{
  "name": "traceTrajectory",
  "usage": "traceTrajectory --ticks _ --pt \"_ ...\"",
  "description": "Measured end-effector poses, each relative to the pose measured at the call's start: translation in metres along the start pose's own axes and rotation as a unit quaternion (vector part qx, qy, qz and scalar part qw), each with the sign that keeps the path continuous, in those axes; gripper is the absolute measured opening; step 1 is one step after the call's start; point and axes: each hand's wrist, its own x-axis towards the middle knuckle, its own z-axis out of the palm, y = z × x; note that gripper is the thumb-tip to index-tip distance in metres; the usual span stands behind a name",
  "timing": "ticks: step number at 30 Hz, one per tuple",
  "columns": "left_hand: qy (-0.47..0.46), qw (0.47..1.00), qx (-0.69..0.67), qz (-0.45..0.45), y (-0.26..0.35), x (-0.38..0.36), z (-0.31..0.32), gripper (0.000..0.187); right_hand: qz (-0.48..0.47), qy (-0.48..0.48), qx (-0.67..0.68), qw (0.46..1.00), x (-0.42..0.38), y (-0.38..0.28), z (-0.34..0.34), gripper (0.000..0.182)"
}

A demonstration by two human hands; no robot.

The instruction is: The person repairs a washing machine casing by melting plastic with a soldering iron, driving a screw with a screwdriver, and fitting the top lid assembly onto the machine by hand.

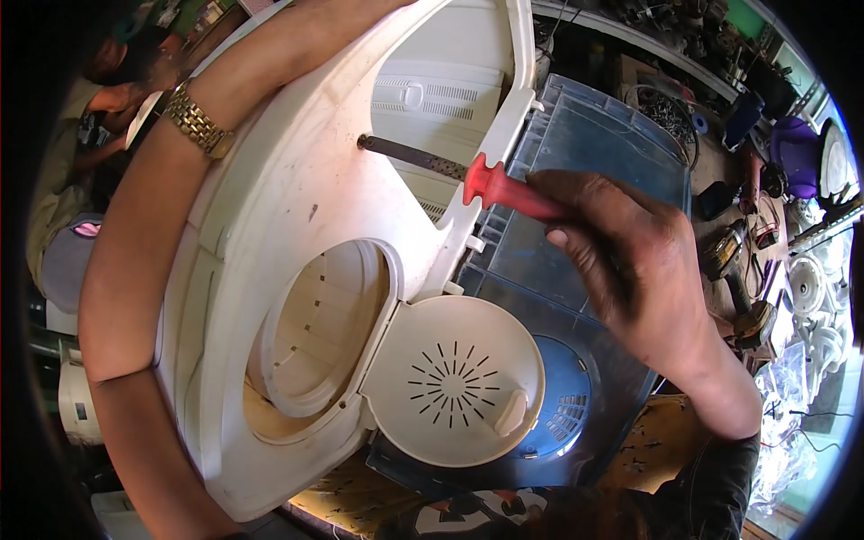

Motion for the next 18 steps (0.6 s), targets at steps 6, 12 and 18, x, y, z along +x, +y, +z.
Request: traceTrajectory --ticks 6,12,18 --pt "0.000 1.000 0.006 -0.009 -0.0039 0.0028 -0.0001 0.046 0.007 -0.005 0.039 0.999 0.0038 0.0076 0.0018 0.025" --pt "-0.004 1.000 0.020 -0.013 -0.0015 0.0024 -0.0010 0.046 0.015 -0.015 0.039 0.999 0.0037 0.0072 0.0017 0.025" --pt "-0.006 1.000 0.020 -0.012 -0.0017 0.0019 -0.0014 0.047 0.008 -0.007 0.059 0.998 0.0033 0.0072 0.0031 0.025"
